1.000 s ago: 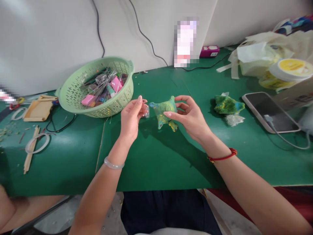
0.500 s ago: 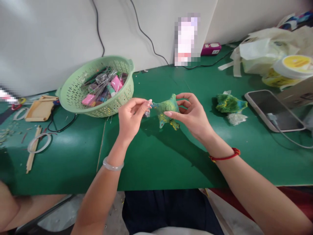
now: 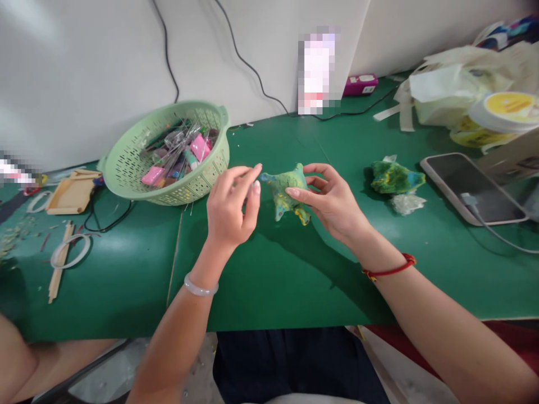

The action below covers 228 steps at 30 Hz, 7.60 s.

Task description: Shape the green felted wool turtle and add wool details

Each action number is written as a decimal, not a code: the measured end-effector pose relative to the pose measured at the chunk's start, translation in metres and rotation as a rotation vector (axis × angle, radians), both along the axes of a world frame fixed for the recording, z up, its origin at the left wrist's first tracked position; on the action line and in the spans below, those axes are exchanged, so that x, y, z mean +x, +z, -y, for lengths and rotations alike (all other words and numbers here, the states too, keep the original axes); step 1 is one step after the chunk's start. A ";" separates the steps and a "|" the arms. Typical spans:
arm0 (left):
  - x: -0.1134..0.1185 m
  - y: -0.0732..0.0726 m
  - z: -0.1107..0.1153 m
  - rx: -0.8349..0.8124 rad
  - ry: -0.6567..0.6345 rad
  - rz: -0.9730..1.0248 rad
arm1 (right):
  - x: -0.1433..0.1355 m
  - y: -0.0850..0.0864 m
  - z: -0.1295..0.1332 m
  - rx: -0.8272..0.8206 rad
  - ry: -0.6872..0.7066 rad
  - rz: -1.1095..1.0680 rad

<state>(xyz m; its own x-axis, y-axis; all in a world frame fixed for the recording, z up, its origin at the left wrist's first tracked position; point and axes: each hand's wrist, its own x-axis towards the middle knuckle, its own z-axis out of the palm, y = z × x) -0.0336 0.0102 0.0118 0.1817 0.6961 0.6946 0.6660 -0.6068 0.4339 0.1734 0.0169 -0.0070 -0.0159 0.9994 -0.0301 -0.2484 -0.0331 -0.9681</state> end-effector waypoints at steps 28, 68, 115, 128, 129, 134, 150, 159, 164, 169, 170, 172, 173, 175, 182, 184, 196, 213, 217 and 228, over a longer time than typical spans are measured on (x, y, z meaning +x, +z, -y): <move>0.009 -0.011 0.004 0.120 0.191 -0.343 | -0.003 0.001 0.000 0.077 -0.055 -0.021; 0.026 -0.017 0.011 0.048 0.120 -0.344 | -0.010 -0.009 0.001 0.251 -0.140 0.017; 0.013 -0.010 -0.003 -0.071 -0.111 0.266 | -0.007 -0.001 0.003 0.098 -0.025 -0.077; 0.009 -0.012 -0.010 -0.402 -0.007 0.551 | -0.005 0.001 0.005 0.145 0.061 -0.036; 0.008 -0.011 -0.011 -0.391 -0.012 0.542 | -0.006 0.002 0.005 0.135 0.065 -0.035; 0.005 -0.001 -0.007 -0.165 -0.057 0.376 | -0.006 0.001 0.005 0.102 0.066 -0.062; 0.007 -0.003 -0.005 -0.133 -0.039 0.329 | -0.004 -0.001 0.003 0.119 0.067 -0.068; 0.008 -0.007 -0.010 -0.398 -0.015 0.532 | -0.006 0.001 0.005 0.116 0.050 -0.055; 0.007 -0.010 -0.012 -0.486 -0.061 0.590 | -0.005 -0.001 0.004 0.133 0.044 -0.040; 0.007 -0.010 -0.012 -0.503 -0.093 0.622 | -0.005 0.000 0.004 0.119 0.062 -0.059; 0.007 -0.009 -0.011 -0.501 -0.094 0.623 | -0.005 0.001 0.004 0.110 0.062 -0.069; 0.008 -0.008 -0.011 -0.486 -0.083 0.622 | -0.006 0.001 0.004 0.093 0.058 -0.087; 0.009 -0.007 -0.010 -0.479 -0.072 0.621 | -0.006 0.002 0.004 0.087 0.056 -0.092; 0.010 -0.006 -0.010 -0.480 -0.057 0.621 | -0.006 0.002 0.004 0.085 0.056 -0.088; 0.011 -0.009 -0.010 -0.501 -0.091 0.617 | -0.005 0.002 0.005 0.078 0.072 -0.076; 0.011 -0.009 -0.010 -0.497 -0.096 0.617 | -0.005 0.003 0.005 0.073 0.068 -0.082; 0.014 -0.003 -0.008 -0.528 -0.072 0.655 | -0.006 0.002 0.005 0.074 0.076 -0.103; -0.021 -0.001 -0.020 -0.370 -0.046 0.207 | 0.001 0.005 0.002 -0.044 -0.035 0.002; -0.038 -0.013 -0.029 -0.446 -0.025 -0.086 | 0.006 -0.004 -0.004 -0.108 -0.050 0.132; -0.031 -0.043 -0.038 -0.289 -0.011 -0.096 | 0.010 -0.017 -0.012 0.036 -0.064 0.644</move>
